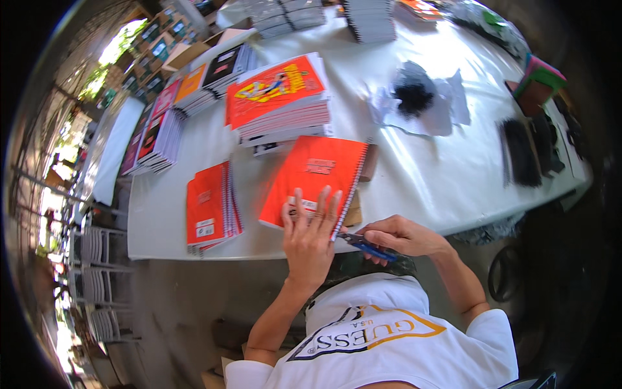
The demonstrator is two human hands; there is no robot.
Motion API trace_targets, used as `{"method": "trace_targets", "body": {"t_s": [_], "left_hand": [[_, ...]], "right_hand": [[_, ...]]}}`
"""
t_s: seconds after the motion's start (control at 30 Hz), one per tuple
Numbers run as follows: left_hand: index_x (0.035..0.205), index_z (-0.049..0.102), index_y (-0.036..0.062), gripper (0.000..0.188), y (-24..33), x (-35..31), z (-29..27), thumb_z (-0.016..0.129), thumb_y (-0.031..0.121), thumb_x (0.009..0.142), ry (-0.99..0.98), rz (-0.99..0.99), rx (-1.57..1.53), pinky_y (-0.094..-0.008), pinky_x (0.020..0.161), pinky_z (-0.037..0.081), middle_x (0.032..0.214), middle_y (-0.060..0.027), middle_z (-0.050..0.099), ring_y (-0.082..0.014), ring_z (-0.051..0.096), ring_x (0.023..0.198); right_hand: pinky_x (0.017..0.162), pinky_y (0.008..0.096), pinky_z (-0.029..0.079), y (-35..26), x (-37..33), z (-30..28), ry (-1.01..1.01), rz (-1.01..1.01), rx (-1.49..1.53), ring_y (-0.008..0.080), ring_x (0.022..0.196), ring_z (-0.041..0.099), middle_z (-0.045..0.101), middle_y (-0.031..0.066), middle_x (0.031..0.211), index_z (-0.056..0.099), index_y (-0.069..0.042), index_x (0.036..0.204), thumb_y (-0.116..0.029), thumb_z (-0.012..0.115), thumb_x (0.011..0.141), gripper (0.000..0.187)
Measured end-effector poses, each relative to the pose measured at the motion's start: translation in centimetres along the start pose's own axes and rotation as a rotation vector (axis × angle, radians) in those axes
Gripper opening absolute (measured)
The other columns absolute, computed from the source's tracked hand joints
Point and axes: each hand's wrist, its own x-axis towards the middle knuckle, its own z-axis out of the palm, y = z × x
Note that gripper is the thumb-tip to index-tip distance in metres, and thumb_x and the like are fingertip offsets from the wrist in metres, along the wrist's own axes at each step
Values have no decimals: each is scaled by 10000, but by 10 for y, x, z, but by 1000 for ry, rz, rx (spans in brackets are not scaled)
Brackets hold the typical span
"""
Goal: The person binds notebooks by threading metal spiral coils through the pre-punched holes by hand, trimming the excess wire with pliers, and stacking the completed notebooks on a table.
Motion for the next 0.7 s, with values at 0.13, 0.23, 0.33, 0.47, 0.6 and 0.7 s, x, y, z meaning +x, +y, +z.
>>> {"method": "trace_targets", "body": {"t_s": [0.13,0.23,0.33,0.47,0.6,0.7], "left_hand": [[1394,518,140,591,-34,2,-33,627,20,826,80,-62,-32,-510,1119,257,1402,-75,535,-371,391,1365],[1401,510,137,552,-97,3,-69,583,-34,880,257,-357,-344,-367,1058,396,1430,-38,520,-224,470,1332],[1410,496,137,576,-160,-5,-100,575,-63,876,438,-332,-165,-312,1011,439,1416,-67,530,-203,516,1284],[1396,504,97,536,-210,-28,-110,619,12,880,434,-401,-102,-353,1056,409,1399,-101,538,-245,514,1290],[1395,507,86,518,-237,-41,-126,648,237,921,600,-272,-642,-417,1087,376,1410,-122,517,-286,466,1323],[1474,385,187,756,-257,-43,-115,653,473,829,550,-212,-1134,-479,1108,361,1524,-64,368,-257,393,1368]], "right_hand": [[667,297,518,-19,4,-27,212,-415,-533,150,796,606,636,116,985,623,-9,1203,-155,520,996,273],[680,319,528,1,9,-84,675,-321,-655,194,795,617,613,140,938,652,-6,1138,-108,542,979,219],[762,407,496,43,12,-146,885,-191,-1052,323,814,603,593,162,976,660,-38,1134,-172,608,937,244],[842,402,477,33,32,-150,1023,-355,-1318,328,978,579,578,144,1108,659,-54,1152,-154,702,859,312],[1029,399,423,-58,94,-54,784,-659,-716,277,1201,526,530,118,1293,509,-104,1354,-161,803,764,662],[1069,419,377,-85,160,8,613,-933,-459,285,1297,445,451,144,1413,347,-120,1465,-136,812,755,849]]}}
